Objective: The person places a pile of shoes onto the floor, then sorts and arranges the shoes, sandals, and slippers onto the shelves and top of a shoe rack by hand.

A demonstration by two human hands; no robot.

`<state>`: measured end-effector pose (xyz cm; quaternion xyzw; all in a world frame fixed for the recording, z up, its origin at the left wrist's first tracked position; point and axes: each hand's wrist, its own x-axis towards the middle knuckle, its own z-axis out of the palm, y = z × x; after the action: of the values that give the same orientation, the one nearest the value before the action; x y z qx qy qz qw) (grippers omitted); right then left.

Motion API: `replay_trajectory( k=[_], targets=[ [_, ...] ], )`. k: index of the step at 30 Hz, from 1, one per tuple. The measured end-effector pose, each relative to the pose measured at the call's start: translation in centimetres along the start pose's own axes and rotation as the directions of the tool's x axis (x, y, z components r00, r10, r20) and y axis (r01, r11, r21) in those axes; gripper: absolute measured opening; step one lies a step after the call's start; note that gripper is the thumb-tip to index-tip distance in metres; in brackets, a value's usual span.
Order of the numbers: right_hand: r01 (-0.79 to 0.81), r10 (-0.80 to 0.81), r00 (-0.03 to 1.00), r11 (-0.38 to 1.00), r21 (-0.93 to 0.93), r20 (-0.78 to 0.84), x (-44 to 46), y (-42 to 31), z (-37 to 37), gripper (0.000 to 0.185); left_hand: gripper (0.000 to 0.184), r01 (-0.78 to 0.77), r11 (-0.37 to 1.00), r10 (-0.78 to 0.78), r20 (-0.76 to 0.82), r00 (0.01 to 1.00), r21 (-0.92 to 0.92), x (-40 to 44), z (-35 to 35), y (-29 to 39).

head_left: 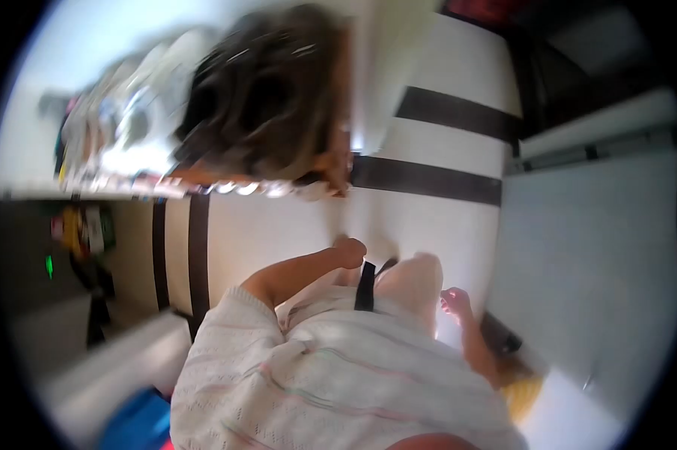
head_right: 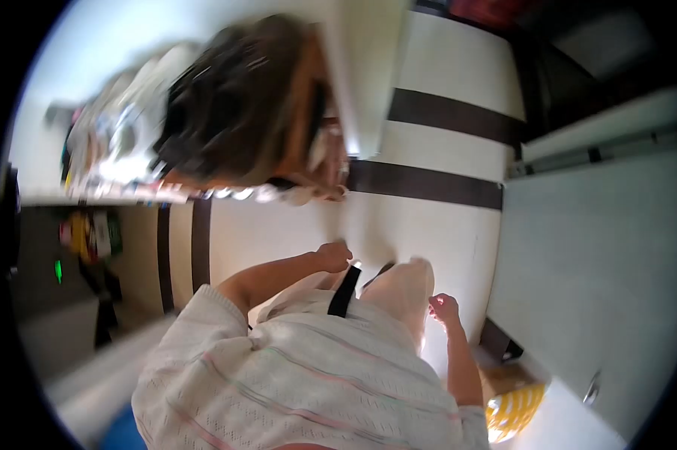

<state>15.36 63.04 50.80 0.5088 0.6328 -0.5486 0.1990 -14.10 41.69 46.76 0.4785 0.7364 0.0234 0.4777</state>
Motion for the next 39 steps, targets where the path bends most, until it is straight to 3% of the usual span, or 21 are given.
replay_trajectory(
  k=[2, 6, 8, 10, 11, 14, 15, 17, 18, 19, 20, 22, 23, 25, 27, 28, 31, 33, 34, 35, 39],
  targets=[
    [-0.101, 0.101, 0.995, 0.992, -0.069, -0.008, 1.3, 3.1, -2.3, 0.021, 0.029, -0.081, 0.996, 0.082, -0.014, 0.997, 0.025, 3.5, -2.6, 1.9],
    [-0.339, 0.346, 0.938, 0.927, -0.162, 0.018, 3.8, 6.8, -8.6, 0.02, 0.029, -0.042, 0.998, 0.036, -0.115, 0.993, -0.05, 11.2, -5.3, 3.5],
    [-0.198, 0.168, 0.95, 0.976, 0.09, 0.265, 8.7, 11.3, -15.0, 0.021, 0.028, 0.022, 0.998, -0.031, -0.136, 0.99, -0.062, 15.4, -7.1, 3.1],
    [-0.336, 0.346, 0.938, 0.927, -0.167, 0.034, 9.2, 5.5, -18.2, 0.021, 0.029, 0.085, 0.996, -0.087, -0.109, 0.99, -0.02, 17.6, -9.2, 3.6],
    [-0.264, 0.264, 0.964, 0.964, -0.033, -0.014, 11.6, 6.0, -20.5, 0.02, 0.03, 0.106, 0.994, -0.103, -0.1, 0.99, 0.033, 18.9, -11.2, 4.0],
    [-0.23, 0.231, 0.972, 0.973, 0.019, -0.053, 16.4, -1.6, -29.2, 0.019, 0.029, 0.183, 0.982, -0.171, -0.178, 0.969, 0.055, 24.5, -15.7, 4.3],
    [-0.133, 0.134, 0.989, 0.991, 0.005, -0.06, 18.8, -3.1, -31.8, 0.022, 0.028, 0.214, 0.976, -0.203, -0.214, 0.956, 0.032, 26.3, -16.7, 4.5],
    [0.026, -0.058, 0.991, 0.967, -0.254, -0.122, 23.6, -8.4, -36.2, 0.027, 0.023, 0.162, 0.986, -0.146, -0.252, 0.957, 0.044, 27.8, -21.3, 7.4],
    [0.115, -0.144, 0.988, 0.928, -0.355, -0.056, 26.6, -10.8, -38.3, 0.022, 0.022, 0.166, 0.984, -0.144, -0.254, 0.957, 0.068, 29.2, -22.6, 7.5],
    [0.195, -0.221, 0.971, 0.952, -0.236, -0.088, 28.2, -14.2, -39.6, 0.02, 0.022, 0.169, 0.981, -0.141, -0.256, 0.956, 0.093, 30.8, -23.9, 7.3],
    [0.281, -0.296, 0.947, 0.952, -0.118, -0.129, 29.6, -17.7, -40.6, 0.019, 0.024, 0.028, 0.998, -0.05, -0.411, 0.91, -0.058, 31.6, -24.6, 6.7],
    [0.278, -0.278, 0.958, 0.96, 0.004, -0.066, 33.9, -23.2, -42.2, 0.017, 0.023, 0.326, 0.945, -0.32, -0.236, 0.918, -0.015, 34.4, -28.6, 7.3],
    [0.325, -0.332, 0.942, 0.939, -0.115, -0.044, 35.6, -25.7, -43.2, 0.017, 0.023, 0.262, 0.965, -0.255, -0.255, 0.933, -0.006, 36.6, -28.7, 4.8],
    [0.349, -0.355, 0.934, 0.929, -0.122, -0.026, 38.3, -28.8, -44.8, 0.019, 0.03, 0.313, 0.936, -0.34, -0.178, 0.924, -0.161, 39.5, -33.0, 4.0],
    [0.239, -0.245, 0.969, 0.962, -0.131, -0.034, 40.1, -30.0, -47.1, 0.015, 0.03, 0.393, 0.902, -0.414, -0.106, 0.904, -0.176, 43.8, -38.5, 3.6],
    [0.087, -0.087, 0.996, 0.996, 0.007, -0.03, 40.3, -30.1, -48.3, 0.013, 0.03, 0.418, 0.904, -0.426, -0.137, 0.894, -0.087, 45.6, -41.9, 4.5],
    [-0.097, 0.103, 0.991, 0.993, 0.066, -0.091, 42.0, -27.2, -51.9, 0.016, 0.027, 0.156, 0.986, -0.165, -0.166, 0.972, -0.063, 56.4, -48.4, -0.6],
    [-0.229, 0.24, 0.967, 0.966, 0.122, -0.088, 42.3, -25.4, -54.4, 0.018, 0.024, 0.229, 0.97, -0.205, -0.226, 0.952, 0.085, 59.1, -58.8, 6.9],
    [-0.283, 0.292, 0.953, 0.952, 0.117, -0.076, 42.2, -25.3, -55.6, 0.019, 0.026, 0.154, 0.983, -0.127, -0.242, 0.962, 0.097, 61.3, -62.8, 9.6],
    [-0.33, 0.344, 0.935, 0.932, 0.15, -0.082, 42.6, -25.4, -56.5, 0.02, 0.028, 0.005, 0.988, 0.04, -0.277, 0.96, 0.157, 67.1, -63.4, 6.6],
    [-0.437, 0.442, 0.897, 0.88, 0.185, 0.012, 47.2, -26.2, -61.4, 0.022, 0.03, 0.004, 0.997, 0.022, -0.347, 0.937, 0.075, 75.8, -74.8, 19.0]
  ],
)
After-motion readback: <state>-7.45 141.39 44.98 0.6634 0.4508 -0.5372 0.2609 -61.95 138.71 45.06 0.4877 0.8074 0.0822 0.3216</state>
